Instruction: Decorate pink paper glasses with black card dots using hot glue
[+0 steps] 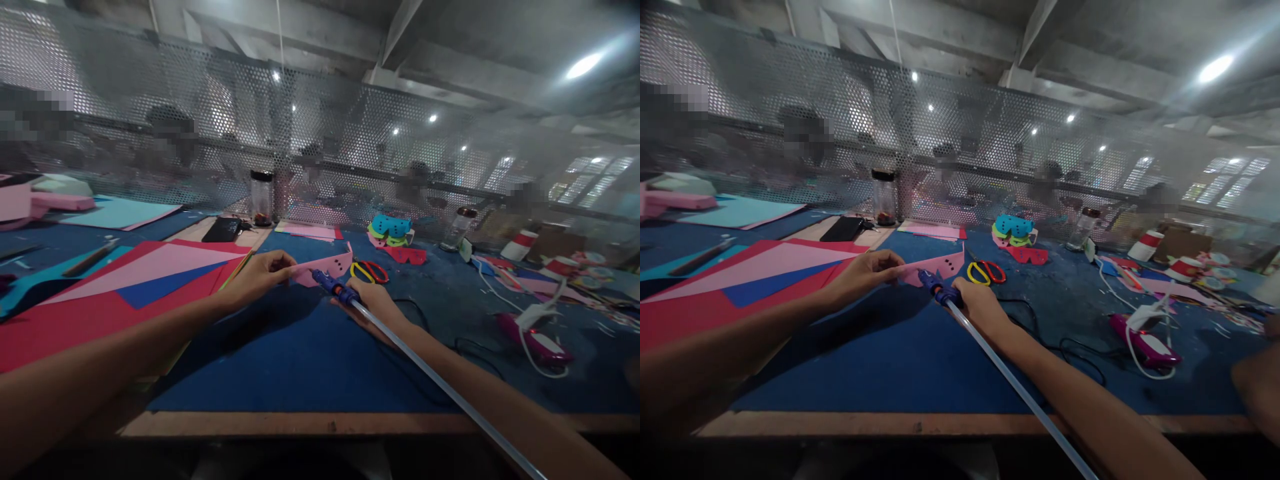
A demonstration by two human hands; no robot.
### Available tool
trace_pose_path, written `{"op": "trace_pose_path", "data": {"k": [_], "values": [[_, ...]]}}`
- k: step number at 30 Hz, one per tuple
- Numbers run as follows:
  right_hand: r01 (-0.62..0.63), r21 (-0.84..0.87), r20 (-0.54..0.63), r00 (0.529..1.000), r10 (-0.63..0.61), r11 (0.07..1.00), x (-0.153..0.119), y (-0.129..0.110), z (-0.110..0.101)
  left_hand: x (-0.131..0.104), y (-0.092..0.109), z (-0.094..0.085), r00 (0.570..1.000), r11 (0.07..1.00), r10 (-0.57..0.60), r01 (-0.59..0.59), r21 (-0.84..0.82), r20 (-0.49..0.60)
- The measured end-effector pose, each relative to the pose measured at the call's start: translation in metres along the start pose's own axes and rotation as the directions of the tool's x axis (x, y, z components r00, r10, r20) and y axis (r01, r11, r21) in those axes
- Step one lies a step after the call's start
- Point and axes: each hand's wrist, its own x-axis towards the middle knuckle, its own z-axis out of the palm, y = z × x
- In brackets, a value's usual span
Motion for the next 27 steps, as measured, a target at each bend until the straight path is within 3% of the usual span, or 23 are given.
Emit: {"op": "trace_pose_path", "data": {"k": [7, 15, 19, 23, 27], "values": [[0.03, 0.047, -0.029, 0.999, -0.029, 0.998, 0.0, -0.001, 0.0, 0.0, -0.001, -0.001, 1.0, 1.0, -0.003, 0.003, -0.008, -0.001], [0.09, 0.215, -0.067, 0.995, -0.077, 0.973, 0.0, -0.004, -0.003, 0.004, -0.01, -0.004, 1.0, 0.999, -0.019, 0.018, -0.042, -0.015], [-0.007, 0.269, -0.043, 0.999, 0.019, 0.963, -0.001, -0.008, -0.007, 0.007, -0.005, -0.007, 0.996, 0.996, -0.056, 0.05, -0.078, -0.07], [-0.208, 0.322, 0.095, 0.978, 0.187, 0.924, 0.001, -0.007, -0.01, 0.012, -0.003, -0.018, 0.978, 0.99, -0.095, 0.073, -0.121, -0.188], [-0.248, 0.375, 0.181, 0.965, 0.192, 0.893, 0.005, 0.009, -0.01, 0.018, -0.012, -0.03, 0.956, 0.982, -0.128, 0.085, -0.169, -0.265]]}}
